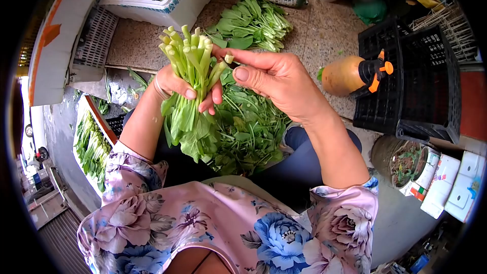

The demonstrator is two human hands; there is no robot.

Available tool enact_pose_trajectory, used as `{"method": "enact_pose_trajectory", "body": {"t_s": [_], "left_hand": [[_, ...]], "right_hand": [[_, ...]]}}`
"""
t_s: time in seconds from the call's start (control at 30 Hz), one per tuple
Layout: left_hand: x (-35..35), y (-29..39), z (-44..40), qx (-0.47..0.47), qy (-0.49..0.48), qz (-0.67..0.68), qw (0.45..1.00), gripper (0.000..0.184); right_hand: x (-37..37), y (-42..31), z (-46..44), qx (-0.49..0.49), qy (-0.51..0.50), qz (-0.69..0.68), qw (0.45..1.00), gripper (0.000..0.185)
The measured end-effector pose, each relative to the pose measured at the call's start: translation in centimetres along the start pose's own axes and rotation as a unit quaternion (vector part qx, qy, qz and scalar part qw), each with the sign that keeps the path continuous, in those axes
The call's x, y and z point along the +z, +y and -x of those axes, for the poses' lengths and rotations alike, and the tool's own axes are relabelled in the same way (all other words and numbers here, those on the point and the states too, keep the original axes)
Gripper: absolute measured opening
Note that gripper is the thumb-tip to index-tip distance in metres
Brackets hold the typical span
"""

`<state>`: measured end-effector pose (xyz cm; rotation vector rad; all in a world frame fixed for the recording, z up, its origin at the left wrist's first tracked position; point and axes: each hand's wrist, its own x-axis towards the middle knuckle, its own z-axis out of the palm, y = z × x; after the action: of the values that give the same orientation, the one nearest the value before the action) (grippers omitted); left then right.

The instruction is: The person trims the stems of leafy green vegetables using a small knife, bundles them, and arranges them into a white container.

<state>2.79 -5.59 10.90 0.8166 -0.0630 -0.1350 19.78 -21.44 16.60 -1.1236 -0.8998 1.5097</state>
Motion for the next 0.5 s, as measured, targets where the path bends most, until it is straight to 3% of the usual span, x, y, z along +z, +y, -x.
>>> {"method": "enact_pose_trajectory", "body": {"t_s": [0.1,0.17,0.27,0.37,0.43,0.5], "left_hand": [[-0.1,-0.1,0.2,0.022,0.027,0.027,0.999,0.063],[-0.7,-0.3,0.4,-0.016,0.013,-0.002,1.000,0.058],[-0.5,0.0,0.4,-0.019,-0.008,-0.053,0.998,0.054],[-0.4,0.3,0.3,-0.030,-0.009,-0.104,0.994,0.053],[0.3,1.0,0.2,-0.019,-0.010,-0.114,0.993,0.054],[1.0,1.1,0.3,-0.016,0.073,-0.181,0.981,0.058]], "right_hand": [[0.5,0.9,-0.2,-0.048,0.056,-0.043,0.996,0.034],[0.5,1.6,-0.4,-0.189,0.123,0.161,0.961,0.031],[0.2,1.1,-0.2,-0.235,0.165,0.213,0.934,0.030],[0.7,1.3,-0.2,-0.250,0.103,0.232,0.934,0.033],[1.4,1.6,-0.1,-0.203,0.106,0.189,0.955,0.038],[1.4,1.7,-0.3,-0.194,0.102,0.169,0.961,0.041]]}}
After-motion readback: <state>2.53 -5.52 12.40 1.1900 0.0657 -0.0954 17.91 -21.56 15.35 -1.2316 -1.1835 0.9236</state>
